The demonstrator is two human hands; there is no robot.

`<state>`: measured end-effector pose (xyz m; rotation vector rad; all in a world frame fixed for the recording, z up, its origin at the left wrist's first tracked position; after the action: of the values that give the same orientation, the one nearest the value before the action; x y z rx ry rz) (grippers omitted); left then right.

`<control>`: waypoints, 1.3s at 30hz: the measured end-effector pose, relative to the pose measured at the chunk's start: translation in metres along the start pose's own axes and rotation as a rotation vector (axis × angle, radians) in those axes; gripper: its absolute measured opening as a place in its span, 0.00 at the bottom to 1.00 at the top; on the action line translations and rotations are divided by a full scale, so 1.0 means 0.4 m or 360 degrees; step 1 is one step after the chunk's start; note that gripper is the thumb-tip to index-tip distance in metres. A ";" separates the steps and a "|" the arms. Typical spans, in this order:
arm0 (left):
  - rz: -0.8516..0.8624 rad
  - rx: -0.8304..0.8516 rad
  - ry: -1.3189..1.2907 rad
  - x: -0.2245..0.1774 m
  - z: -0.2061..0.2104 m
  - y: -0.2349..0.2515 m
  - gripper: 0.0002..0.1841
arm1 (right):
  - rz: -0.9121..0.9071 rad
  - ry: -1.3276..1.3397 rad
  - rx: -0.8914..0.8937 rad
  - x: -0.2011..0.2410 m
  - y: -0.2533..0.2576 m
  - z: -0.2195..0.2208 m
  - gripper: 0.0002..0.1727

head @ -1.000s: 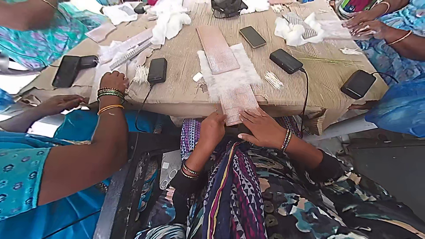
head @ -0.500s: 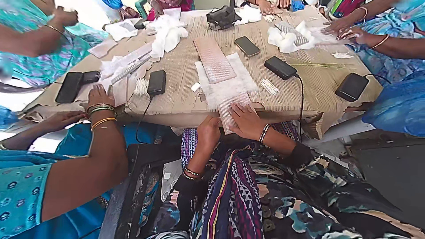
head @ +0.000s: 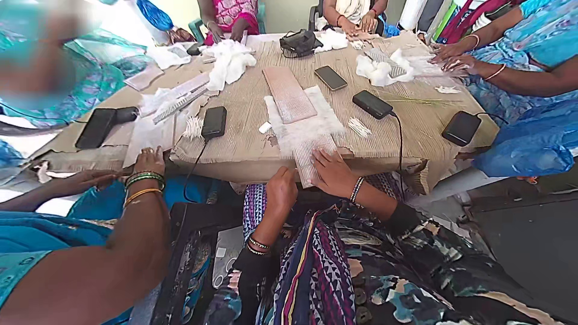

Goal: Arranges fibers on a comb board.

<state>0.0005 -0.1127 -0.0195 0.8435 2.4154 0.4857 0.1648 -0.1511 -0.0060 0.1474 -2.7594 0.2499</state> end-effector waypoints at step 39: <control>-0.0413 0.0247 -0.0315 0.119 -0.059 -0.019 0.09 | 0.0633 0.0304 -0.0783 -0.337 0.057 -0.280 0.16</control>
<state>-0.0486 -0.0910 -0.0216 0.5958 2.3531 0.1110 0.3258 -0.0979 0.0441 -0.5257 -2.5449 -0.3035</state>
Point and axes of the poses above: each hand's wrist, its own y-axis towards the middle knuckle, its own z-axis out of the palm, x = y × z, the point moved 4 cm from there along y, towards the middle knuckle, and after that the axes turned 6 degrees about y, right-handed, at the moved point
